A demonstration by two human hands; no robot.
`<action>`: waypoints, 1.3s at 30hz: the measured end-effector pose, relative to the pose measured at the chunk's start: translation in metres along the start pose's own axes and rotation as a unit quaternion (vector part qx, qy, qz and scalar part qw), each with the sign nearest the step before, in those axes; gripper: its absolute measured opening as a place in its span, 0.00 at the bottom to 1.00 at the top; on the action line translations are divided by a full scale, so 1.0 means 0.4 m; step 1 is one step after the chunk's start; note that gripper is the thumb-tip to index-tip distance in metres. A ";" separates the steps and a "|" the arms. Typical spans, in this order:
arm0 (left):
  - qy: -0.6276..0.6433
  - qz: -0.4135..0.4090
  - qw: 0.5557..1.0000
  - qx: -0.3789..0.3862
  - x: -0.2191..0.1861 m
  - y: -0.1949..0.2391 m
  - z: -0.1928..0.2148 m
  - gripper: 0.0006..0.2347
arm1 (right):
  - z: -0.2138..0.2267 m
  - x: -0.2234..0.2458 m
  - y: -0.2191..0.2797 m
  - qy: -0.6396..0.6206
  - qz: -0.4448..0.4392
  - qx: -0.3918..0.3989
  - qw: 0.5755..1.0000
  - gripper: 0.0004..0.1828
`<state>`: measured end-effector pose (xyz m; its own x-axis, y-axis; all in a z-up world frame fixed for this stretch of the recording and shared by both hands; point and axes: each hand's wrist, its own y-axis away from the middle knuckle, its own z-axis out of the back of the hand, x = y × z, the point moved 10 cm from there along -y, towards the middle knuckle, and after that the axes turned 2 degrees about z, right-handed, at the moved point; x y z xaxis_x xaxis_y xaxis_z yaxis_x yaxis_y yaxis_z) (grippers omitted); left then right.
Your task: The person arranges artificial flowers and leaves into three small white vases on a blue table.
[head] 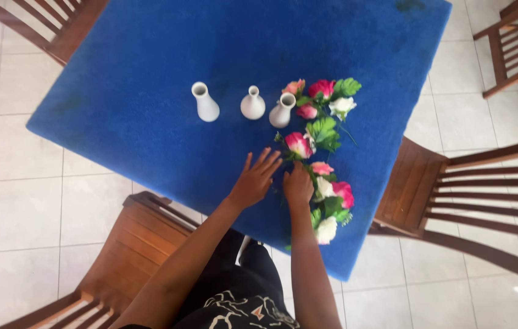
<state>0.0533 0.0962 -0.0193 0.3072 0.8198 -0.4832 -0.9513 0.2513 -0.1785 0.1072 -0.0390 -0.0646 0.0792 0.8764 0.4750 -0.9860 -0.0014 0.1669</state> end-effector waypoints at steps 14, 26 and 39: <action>-0.125 -0.265 0.918 -0.267 0.251 -0.074 0.057 0.21 | 0.061 0.131 -0.069 -0.010 0.052 -0.169 0.984 0.17; 0.329 0.069 0.909 -0.245 0.738 -0.116 0.161 0.28 | -0.053 0.285 0.104 0.004 0.104 -0.200 0.974 0.27; 0.394 -0.116 0.911 -0.040 0.483 -0.101 -0.009 0.23 | 0.045 0.022 0.174 0.040 -0.085 -0.369 0.925 0.13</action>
<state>0.1511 0.2426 -0.1086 0.4528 0.1178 -0.8838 -0.8632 0.3061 -0.4015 0.0418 -0.0401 -0.0332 0.2597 0.8664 0.4265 -0.7943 0.4428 -0.4159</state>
